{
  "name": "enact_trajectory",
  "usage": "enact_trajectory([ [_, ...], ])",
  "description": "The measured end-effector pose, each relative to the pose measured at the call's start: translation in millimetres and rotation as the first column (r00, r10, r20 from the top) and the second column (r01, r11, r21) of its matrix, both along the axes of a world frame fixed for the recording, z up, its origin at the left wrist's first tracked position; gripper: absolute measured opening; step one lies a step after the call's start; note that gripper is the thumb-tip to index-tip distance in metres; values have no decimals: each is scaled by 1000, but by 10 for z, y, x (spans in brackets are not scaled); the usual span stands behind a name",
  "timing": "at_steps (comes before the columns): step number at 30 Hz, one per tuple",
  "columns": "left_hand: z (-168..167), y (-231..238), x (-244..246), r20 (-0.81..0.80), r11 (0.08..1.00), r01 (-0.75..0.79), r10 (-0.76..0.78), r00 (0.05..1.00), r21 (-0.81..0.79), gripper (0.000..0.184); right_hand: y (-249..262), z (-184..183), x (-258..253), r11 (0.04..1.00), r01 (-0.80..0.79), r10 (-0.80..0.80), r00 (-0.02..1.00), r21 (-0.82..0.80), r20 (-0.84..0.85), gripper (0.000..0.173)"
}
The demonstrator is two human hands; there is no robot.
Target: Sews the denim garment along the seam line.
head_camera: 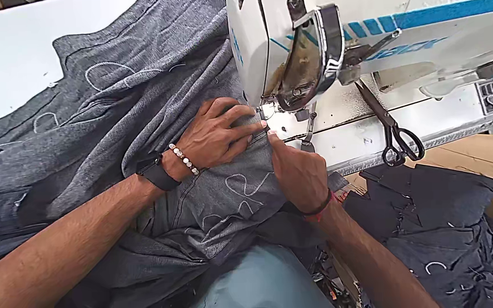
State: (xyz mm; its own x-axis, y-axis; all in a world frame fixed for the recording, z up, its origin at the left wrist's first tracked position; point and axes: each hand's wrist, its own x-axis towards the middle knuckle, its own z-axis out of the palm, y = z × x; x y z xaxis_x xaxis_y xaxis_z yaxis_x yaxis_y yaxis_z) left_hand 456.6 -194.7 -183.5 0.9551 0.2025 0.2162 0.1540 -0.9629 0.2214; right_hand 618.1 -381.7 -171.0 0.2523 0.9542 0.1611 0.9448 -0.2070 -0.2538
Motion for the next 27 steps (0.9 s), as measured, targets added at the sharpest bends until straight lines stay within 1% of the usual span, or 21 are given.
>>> enact_trajectory([
  [2,8,170,24,44,999,44,-45,998,15,37,124,24,-5,1000,20,-20,1000,-4,16,39],
  [5,14,469,57,118,988,147,-151,981,40,32,286,51,-42,999,45,-44,998,-25,43,39],
  [8,41,750,117,120,970,224,-235,965,96,32,409,59,-107,995,94,-92,994,-35,51,39],
  [9,73,789,134,108,967,224,-237,965,122,32,442,55,-121,994,106,-104,993,-30,62,38],
  [10,138,743,123,69,969,204,-214,974,138,31,446,44,-144,993,115,-113,991,-26,68,38],
  [11,259,603,93,8,976,153,-156,988,154,29,443,29,-151,993,121,-120,990,-14,69,38],
  [12,412,371,43,-73,981,74,-62,995,178,26,445,10,-146,991,132,-132,990,1,58,38],
  [13,545,43,-33,-162,980,-33,66,984,198,22,429,-14,-145,988,154,-154,987,12,41,38],
  [14,616,-309,-130,-231,960,-164,217,948,227,29,411,-45,-138,982,182,-182,983,43,4,36],
  [15,614,-627,-270,-269,927,-280,344,899,250,49,393,-65,-132,975,206,-202,978,79,-49,33],
  [16,574,-868,-435,-309,899,-366,429,849,241,77,375,-56,-121,967,239,-229,967,88,-113,29],
  [17,509,-972,-603,-357,880,-416,473,806,228,99,368,-18,-99,961,266,-251,951,68,-182,25],
  [18,443,-921,-768,-399,883,-426,468,788,195,111,353,43,-72,958,286,-274,929,12,-251,24],
  [19,388,-730,-913,-427,904,-399,426,798,157,115,340,104,-36,953,298,-299,901,-50,-314,26],
  [20,358,-443,-1034,-429,935,-327,354,831,137,114,341,143,2,951,295,-308,880,-91,-361,28],
  [21,371,-137,-1130,-427,960,-241,280,860,143,109,347,163,25,954,279,-300,867,-111,-397,28],
  [23,499,308,-1186,-445,971,-104,191,875,214,96,353,176,-5,965,244,-261,857,-95,-444,27],
  [24,610,373,-1109,-480,972,-80,179,859,220,89,355,179,-47,964,251,-262,864,-83,-429,26],
  [25,730,338,-954,-483,979,-88,167,859,182,74,361,177,-83,960,269,-278,870,-78,-407,26],
  [26,814,232,-759,-442,987,-117,155,884,111,52,361,159,-112,953,293,-298,871,-75,-391,27],
  [27,868,72,-549,-370,987,-158,153,916,17,35,355,122,-136,949,310,-308,875,-55,-373,28],
])
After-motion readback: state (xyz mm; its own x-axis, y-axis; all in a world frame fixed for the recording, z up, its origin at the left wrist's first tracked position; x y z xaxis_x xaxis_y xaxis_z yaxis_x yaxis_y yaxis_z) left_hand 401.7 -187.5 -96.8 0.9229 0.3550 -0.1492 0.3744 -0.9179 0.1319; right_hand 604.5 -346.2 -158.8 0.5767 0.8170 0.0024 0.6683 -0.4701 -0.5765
